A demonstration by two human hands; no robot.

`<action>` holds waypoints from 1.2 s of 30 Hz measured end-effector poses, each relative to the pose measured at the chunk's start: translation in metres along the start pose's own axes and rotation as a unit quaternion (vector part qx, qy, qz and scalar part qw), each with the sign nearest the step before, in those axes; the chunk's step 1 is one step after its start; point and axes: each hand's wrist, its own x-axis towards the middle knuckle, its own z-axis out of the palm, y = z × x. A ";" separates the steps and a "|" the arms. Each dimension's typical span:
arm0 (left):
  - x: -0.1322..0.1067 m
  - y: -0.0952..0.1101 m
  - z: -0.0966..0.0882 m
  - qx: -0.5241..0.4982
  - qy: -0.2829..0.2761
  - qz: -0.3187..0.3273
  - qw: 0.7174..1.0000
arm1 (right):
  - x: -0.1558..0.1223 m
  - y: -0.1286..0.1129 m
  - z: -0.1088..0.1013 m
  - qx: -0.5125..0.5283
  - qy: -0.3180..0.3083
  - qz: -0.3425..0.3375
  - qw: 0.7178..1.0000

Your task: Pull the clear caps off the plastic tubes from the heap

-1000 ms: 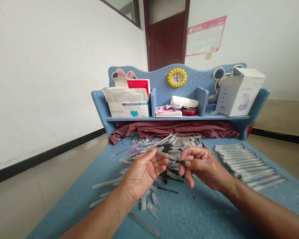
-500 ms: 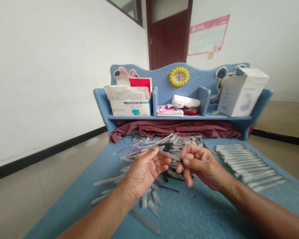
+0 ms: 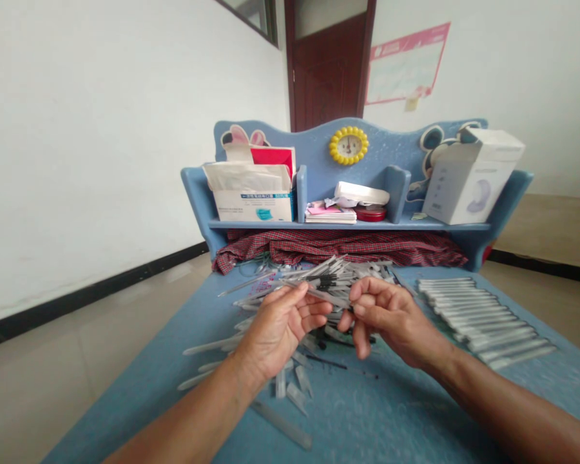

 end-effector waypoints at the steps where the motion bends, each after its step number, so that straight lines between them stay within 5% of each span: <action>1: 0.000 0.000 0.000 0.004 0.000 0.001 1.000 | 0.000 0.000 0.000 0.001 0.001 -0.001 1.000; 14: -0.001 -0.001 0.000 0.037 -0.002 0.031 0.999 | 0.000 0.000 0.000 -0.035 0.004 -0.005 0.999; 29: -0.003 0.004 0.004 0.074 0.019 0.075 0.994 | -0.002 0.009 0.000 -0.256 0.067 -0.005 0.964; 36: -0.003 0.001 0.002 0.092 0.009 0.082 0.992 | 0.000 0.007 0.003 -0.192 0.053 0.054 0.978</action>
